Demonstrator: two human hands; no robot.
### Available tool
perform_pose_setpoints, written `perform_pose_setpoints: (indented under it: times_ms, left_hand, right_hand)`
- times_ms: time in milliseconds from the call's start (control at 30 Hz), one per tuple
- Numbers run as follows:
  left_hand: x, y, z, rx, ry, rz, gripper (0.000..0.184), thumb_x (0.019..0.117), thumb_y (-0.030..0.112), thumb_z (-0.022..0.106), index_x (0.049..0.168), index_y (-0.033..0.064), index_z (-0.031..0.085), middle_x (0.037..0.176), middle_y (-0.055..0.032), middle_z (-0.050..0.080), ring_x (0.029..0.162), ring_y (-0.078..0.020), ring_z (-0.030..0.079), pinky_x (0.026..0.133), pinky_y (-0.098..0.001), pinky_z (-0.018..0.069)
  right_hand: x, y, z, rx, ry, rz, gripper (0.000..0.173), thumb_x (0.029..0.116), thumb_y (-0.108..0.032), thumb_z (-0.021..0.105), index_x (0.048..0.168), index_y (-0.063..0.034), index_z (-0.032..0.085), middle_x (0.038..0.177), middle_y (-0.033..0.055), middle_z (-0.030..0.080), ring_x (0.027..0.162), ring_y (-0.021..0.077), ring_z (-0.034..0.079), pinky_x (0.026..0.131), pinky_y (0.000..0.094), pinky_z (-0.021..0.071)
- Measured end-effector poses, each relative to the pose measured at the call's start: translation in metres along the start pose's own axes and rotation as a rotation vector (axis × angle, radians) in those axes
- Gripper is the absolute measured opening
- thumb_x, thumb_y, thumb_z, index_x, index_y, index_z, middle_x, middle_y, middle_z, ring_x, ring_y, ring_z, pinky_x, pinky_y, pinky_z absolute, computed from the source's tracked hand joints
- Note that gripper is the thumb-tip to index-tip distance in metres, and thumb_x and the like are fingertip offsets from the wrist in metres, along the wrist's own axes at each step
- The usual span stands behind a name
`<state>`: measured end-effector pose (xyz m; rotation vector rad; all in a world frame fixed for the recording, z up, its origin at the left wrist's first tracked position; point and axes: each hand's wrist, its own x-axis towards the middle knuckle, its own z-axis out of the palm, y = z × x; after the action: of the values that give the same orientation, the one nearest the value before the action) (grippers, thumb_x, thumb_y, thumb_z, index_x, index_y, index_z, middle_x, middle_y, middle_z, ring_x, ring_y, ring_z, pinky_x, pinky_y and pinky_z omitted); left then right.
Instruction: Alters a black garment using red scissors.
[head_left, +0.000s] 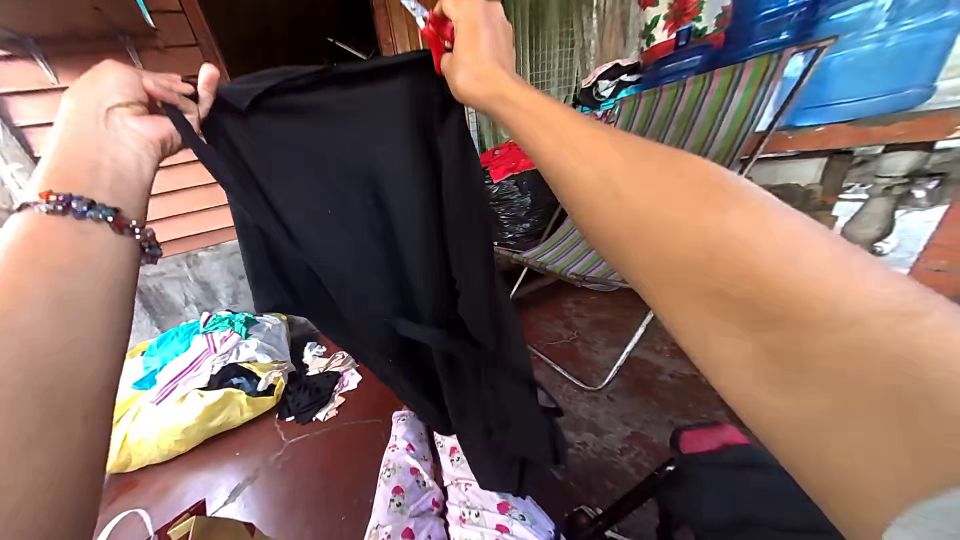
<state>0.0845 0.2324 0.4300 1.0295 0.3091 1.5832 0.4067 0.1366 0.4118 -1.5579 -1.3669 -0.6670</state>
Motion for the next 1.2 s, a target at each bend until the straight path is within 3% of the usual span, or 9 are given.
perform_pose_setpoints:
  times_ms: [233, 433, 533, 633, 700, 800, 867, 1000, 1200]
  left_hand:
    - [0.029, 0.007, 0.034, -0.216, -0.043, 0.087, 0.032, 0.102, 0.0, 0.04, 0.134, 0.0031, 0.037, 0.12, -0.0193, 0.054, 0.103, -0.0238, 0.067, 0.084, -0.0323, 0.0604]
    - [0.001, -0.014, 0.058, -0.157, 0.031, 0.09, 0.032, 0.1033, 0.003, 0.038, 0.135, 0.0036, 0.037, 0.123, -0.0184, 0.054, 0.099, -0.0199, 0.065, 0.079, -0.0281, 0.0573]
    - [-0.036, -0.031, 0.042, -0.354, 0.001, 0.165, 0.033, 0.102, -0.003, 0.039, 0.135, -0.0001, 0.037, 0.128, -0.0202, 0.053, 0.113, -0.0224, 0.064, 0.091, -0.028, 0.0579]
    - [-0.127, -0.074, -0.035, -0.169, -0.142, 0.173, 0.029, 0.1052, -0.002, 0.038, 0.133, 0.0051, 0.042, 0.136, -0.0087, 0.06, 0.127, -0.0139, 0.061, 0.104, -0.0244, 0.0524]
    - [-0.197, -0.129, -0.123, 0.072, -0.218, -0.026, 0.031, 0.1083, 0.01, 0.038, 0.134, 0.0149, 0.054, 0.135, 0.003, 0.065, 0.12, -0.0049, 0.063, 0.099, -0.0218, 0.053]
    - [-0.288, -0.209, -0.242, -0.06, -0.185, -0.557, 0.037, 0.1039, 0.007, 0.037, 0.127, 0.0126, 0.065, 0.113, -0.0065, 0.075, 0.09, -0.0126, 0.074, 0.074, -0.0263, 0.0614]
    - [-0.339, -0.228, -0.291, -0.083, -0.138, -0.82, 0.048, 0.1002, 0.0, 0.032, 0.138, 0.016, 0.056, 0.114, -0.0096, 0.074, 0.087, -0.0154, 0.073, 0.075, -0.0271, 0.0603]
    - [-0.376, -0.227, -0.333, 0.314, -0.057, -0.953, 0.057, 0.0946, -0.009, 0.04, 0.149, 0.0065, 0.043, 0.114, -0.0131, 0.071, 0.069, -0.0109, 0.067, 0.056, -0.0226, 0.0535]
    - [-0.375, -0.204, -0.335, 0.559, -0.206, -0.869, 0.047, 0.0957, -0.003, 0.049, 0.141, 0.0069, 0.057, 0.113, -0.0111, 0.072, 0.067, -0.0112, 0.069, 0.046, -0.0219, 0.0518]
  right_hand:
    - [0.017, -0.031, -0.011, 0.009, -0.115, 0.215, 0.036, 0.0992, -0.012, 0.054, 0.132, -0.0006, 0.064, 0.137, 0.0219, 0.059, 0.134, 0.0338, 0.053, 0.109, 0.0514, 0.041]
    - [0.022, -0.021, -0.002, -0.036, -0.113, 0.192, 0.045, 0.0908, -0.006, 0.061, 0.136, -0.0051, 0.062, 0.14, 0.019, 0.059, 0.133, 0.0324, 0.055, 0.107, 0.0509, 0.0443]
    - [0.011, 0.0, 0.009, 0.124, -0.165, 0.12, 0.056, 0.0855, -0.001, 0.069, 0.14, -0.0117, 0.058, 0.136, 0.017, 0.06, 0.12, 0.0311, 0.062, 0.096, 0.05, 0.0531]
    - [-0.049, 0.019, 0.01, 0.401, -0.265, -0.057, 0.049, 0.0798, 0.004, 0.076, 0.127, -0.0021, 0.062, 0.116, 0.0162, 0.067, 0.097, 0.0248, 0.068, 0.083, 0.0435, 0.0584]
    - [-0.124, 0.036, 0.009, 0.561, -0.395, -0.186, 0.038, 0.0801, 0.003, 0.077, 0.116, -0.0003, 0.065, 0.104, 0.0127, 0.069, 0.084, 0.0176, 0.068, 0.075, 0.0353, 0.0591]
    - [-0.266, 0.065, 0.028, 0.656, -0.669, -0.073, 0.029, 0.0819, 0.004, 0.076, 0.108, -0.0056, 0.07, 0.095, 0.0064, 0.071, 0.077, 0.0161, 0.068, 0.069, 0.0361, 0.0601]
    - [-0.36, 0.08, 0.05, 0.648, -0.894, 0.082, 0.024, 0.0864, 0.001, 0.074, 0.109, -0.0072, 0.072, 0.089, 0.006, 0.071, 0.073, 0.0163, 0.067, 0.068, 0.0375, 0.0585]
    - [-0.472, 0.092, 0.07, 0.61, -1.194, 0.051, 0.028, 0.0931, 0.0, 0.061, 0.118, -0.0076, 0.072, 0.102, 0.0118, 0.073, 0.086, 0.0226, 0.069, 0.079, 0.0437, 0.0567]
    - [-0.49, 0.086, 0.053, 0.468, -1.198, -0.096, 0.037, 0.0906, 0.005, 0.062, 0.12, -0.0142, 0.073, 0.112, 0.0111, 0.073, 0.108, 0.03, 0.068, 0.096, 0.0509, 0.054]
